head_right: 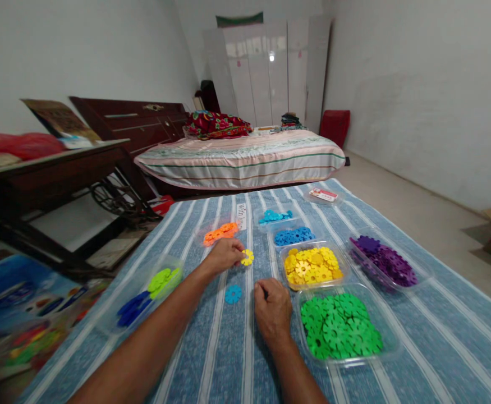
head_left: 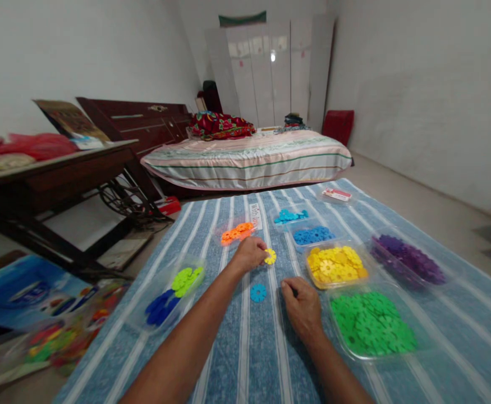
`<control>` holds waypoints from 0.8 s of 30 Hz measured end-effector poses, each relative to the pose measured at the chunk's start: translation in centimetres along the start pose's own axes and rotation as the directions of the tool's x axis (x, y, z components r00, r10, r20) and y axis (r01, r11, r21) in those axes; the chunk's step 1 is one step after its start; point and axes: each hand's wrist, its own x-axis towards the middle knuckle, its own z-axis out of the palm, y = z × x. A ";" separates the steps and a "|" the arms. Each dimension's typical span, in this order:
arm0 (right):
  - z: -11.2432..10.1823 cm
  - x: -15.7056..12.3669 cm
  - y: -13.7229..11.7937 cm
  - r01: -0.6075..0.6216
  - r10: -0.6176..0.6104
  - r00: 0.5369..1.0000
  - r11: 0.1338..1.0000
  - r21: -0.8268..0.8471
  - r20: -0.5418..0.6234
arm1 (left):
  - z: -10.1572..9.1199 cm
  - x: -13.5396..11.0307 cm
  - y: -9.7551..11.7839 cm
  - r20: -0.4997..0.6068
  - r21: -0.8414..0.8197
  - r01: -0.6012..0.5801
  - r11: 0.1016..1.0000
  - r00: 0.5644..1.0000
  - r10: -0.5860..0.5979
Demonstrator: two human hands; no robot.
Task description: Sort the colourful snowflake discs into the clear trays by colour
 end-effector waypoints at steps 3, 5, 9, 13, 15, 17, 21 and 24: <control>0.0 0.0 0.2 0.005 -0.005 1.000 1.000 0.018 0.000 | 0.6 -0.9 3.4 0.100 -0.266 -0.059 0.962 0.991 0.088; 0.1 0.0 0.3 0.008 -0.007 1.000 1.000 0.026 -0.003 | 1.2 -1.3 5.4 0.148 -0.457 -0.092 0.884 0.973 0.178; 0.0 0.0 0.3 0.008 -0.008 1.000 1.000 0.027 -0.003 | 1.9 -1.2 6.6 0.074 -0.309 -0.191 0.932 0.972 0.224; -0.1 0.0 0.1 -0.005 0.005 1.000 1.000 0.017 0.001 | 1.0 -1.5 4.5 0.093 0.148 -0.265 0.953 0.963 0.253; -0.2 0.0 -0.1 -0.009 0.009 1.000 1.000 0.013 0.003 | 0.3 -2.1 3.1 0.159 0.343 -0.253 0.905 0.965 0.210; -0.2 0.1 -0.1 -0.012 0.011 1.000 1.000 0.013 0.009 | -0.3 -2.9 1.7 0.204 0.484 -0.213 0.849 0.971 0.127; -0.2 0.1 -0.1 -0.011 0.011 1.000 1.000 0.007 0.013 | -0.9 -4.6 -0.3 0.253 0.580 -0.170 0.797 0.967 0.022; -0.2 0.1 0.0 0.001 -0.001 1.000 1.000 0.000 0.015 | -0.8 -5.6 -1.2 0.277 0.580 -0.169 0.797 0.961 0.002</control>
